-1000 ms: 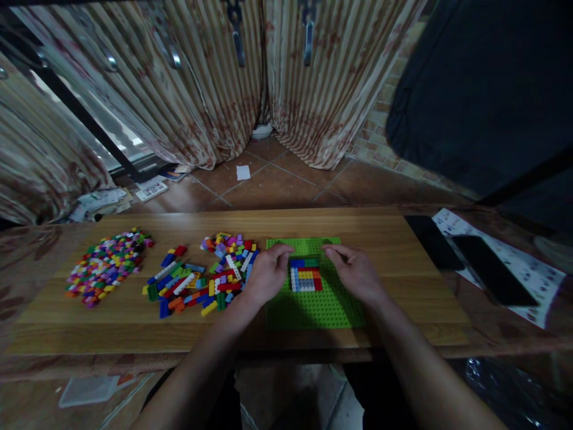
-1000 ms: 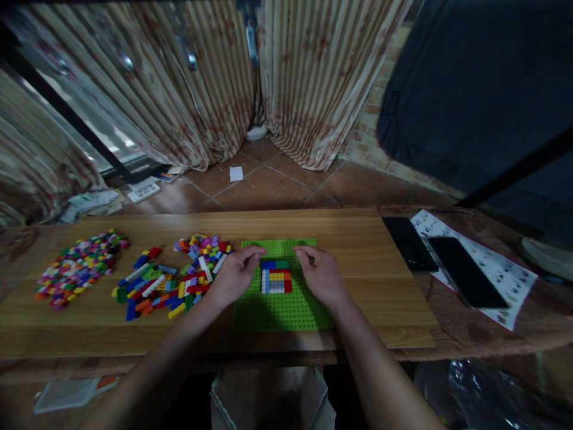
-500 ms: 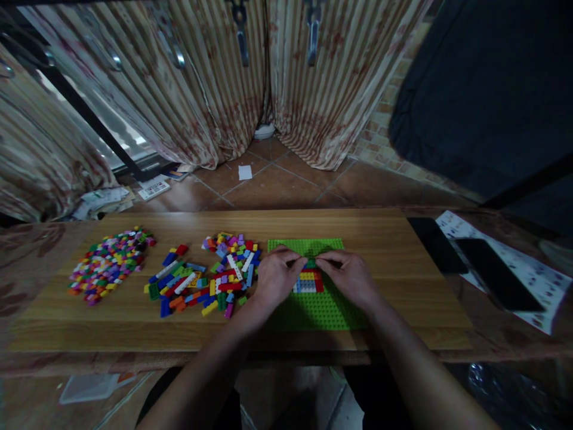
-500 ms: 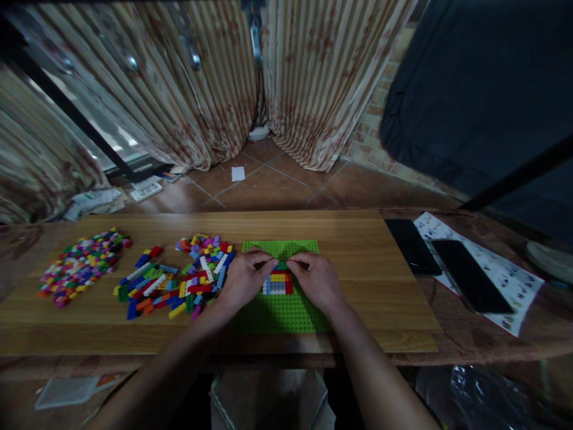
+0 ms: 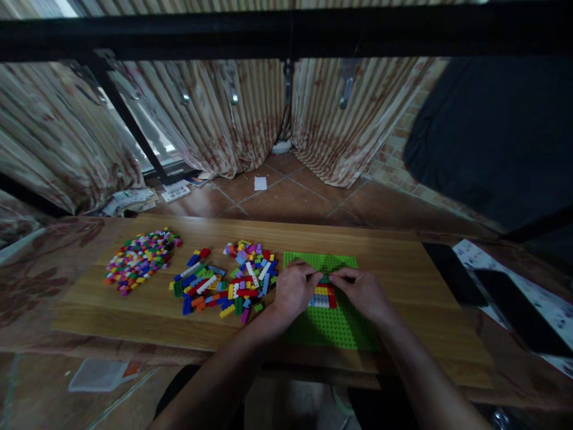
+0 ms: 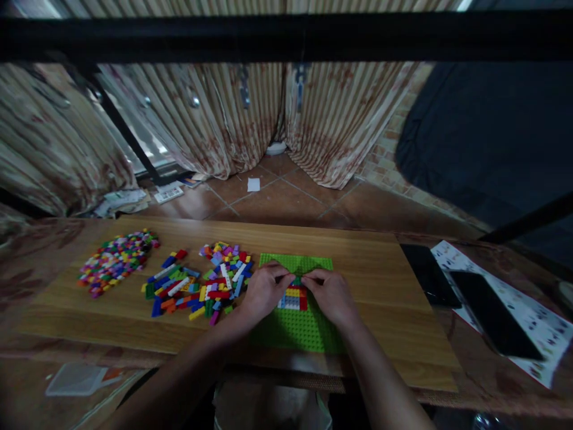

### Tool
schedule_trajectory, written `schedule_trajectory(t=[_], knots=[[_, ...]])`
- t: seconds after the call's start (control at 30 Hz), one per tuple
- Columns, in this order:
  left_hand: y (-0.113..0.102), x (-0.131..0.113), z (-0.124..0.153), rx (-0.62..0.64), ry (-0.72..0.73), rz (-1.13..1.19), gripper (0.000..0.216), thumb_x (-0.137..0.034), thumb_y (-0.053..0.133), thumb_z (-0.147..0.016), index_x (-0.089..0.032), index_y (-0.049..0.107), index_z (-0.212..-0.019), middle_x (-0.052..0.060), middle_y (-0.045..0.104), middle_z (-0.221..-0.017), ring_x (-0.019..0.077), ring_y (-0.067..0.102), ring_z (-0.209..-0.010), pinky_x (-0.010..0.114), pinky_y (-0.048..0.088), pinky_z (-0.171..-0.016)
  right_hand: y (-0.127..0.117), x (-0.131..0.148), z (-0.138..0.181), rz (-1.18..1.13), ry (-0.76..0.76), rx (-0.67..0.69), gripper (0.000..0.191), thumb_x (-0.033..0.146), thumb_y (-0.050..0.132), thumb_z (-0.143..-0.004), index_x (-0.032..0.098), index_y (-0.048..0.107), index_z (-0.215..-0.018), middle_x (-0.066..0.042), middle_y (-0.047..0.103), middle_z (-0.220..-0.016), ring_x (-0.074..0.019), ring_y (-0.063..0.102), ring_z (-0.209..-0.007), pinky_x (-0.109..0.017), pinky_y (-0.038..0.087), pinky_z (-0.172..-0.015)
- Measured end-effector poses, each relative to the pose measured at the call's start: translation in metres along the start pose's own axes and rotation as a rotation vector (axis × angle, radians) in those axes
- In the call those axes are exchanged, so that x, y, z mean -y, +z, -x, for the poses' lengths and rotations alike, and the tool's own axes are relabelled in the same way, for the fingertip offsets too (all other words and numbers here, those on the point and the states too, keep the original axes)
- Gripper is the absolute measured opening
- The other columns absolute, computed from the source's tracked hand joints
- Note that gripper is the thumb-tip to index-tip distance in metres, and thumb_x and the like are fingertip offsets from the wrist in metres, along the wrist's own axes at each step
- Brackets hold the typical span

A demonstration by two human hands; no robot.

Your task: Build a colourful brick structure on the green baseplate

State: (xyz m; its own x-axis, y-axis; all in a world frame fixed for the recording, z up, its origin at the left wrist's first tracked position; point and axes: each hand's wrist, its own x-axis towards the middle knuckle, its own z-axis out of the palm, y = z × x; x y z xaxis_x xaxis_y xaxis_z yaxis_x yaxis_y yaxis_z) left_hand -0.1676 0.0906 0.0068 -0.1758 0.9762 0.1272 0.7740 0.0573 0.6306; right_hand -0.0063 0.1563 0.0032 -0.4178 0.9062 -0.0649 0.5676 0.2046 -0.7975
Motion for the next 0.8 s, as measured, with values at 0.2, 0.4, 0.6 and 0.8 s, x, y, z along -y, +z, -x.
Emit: schedule_trajectory(t=[0.2, 0.4, 0.6, 0.8], knots=[[-0.014, 0.003, 0.008, -0.002, 0.061, 0.200, 0.031, -0.031, 0.041, -0.096, -0.019, 0.069, -0.097, 0.006, 0.070, -0.095, 0.0178, 0.064, -0.092, 0.028, 0.049, -0.084, -0.013, -0.007, -0.001, -0.009, 0.011, -0.073, 0.035, 0.050, 0.058, -0.079, 0.020, 0.075, -0.089, -0.005, 0.075, -0.079, -0.0220, 0.068, -0.073, -0.035, 0.050, -0.070], [-0.055, 0.019, 0.016, -0.241, 0.020, 0.392, 0.032, -0.035, 0.040, -0.097, -0.017, 0.066, -0.104, 0.007, 0.070, -0.097, 0.0176, 0.065, -0.090, 0.028, 0.049, -0.083, -0.030, -0.005, -0.009, -0.222, 0.105, -0.388, 0.039, 0.049, 0.061, -0.076, 0.014, 0.074, -0.087, -0.005, 0.070, -0.067, -0.0169, 0.061, -0.060, -0.029, 0.047, -0.057], [-0.076, 0.036, 0.013, -0.458, -0.040, 0.433, 0.035, -0.039, 0.042, -0.096, -0.017, 0.069, -0.098, 0.004, 0.069, -0.084, 0.0156, 0.064, -0.078, 0.026, 0.048, -0.075, -0.011, 0.024, 0.002, -0.206, -0.040, -0.493, 0.034, 0.046, 0.058, -0.082, 0.016, 0.073, -0.088, -0.004, 0.070, -0.072, -0.0174, 0.063, -0.066, -0.030, 0.050, -0.065], [-0.106, 0.062, 0.013, -0.757, -0.193, 0.674, 0.038, -0.046, 0.048, -0.091, -0.015, 0.069, -0.097, 0.006, 0.071, -0.088, 0.0129, 0.062, -0.068, 0.023, 0.046, -0.064, 0.035, 0.057, 0.034, -0.020, -0.425, -0.242, 0.022, 0.036, 0.055, -0.090, 0.023, 0.071, -0.096, -0.004, 0.072, -0.092, -0.0175, 0.067, -0.085, -0.030, 0.052, -0.076]])
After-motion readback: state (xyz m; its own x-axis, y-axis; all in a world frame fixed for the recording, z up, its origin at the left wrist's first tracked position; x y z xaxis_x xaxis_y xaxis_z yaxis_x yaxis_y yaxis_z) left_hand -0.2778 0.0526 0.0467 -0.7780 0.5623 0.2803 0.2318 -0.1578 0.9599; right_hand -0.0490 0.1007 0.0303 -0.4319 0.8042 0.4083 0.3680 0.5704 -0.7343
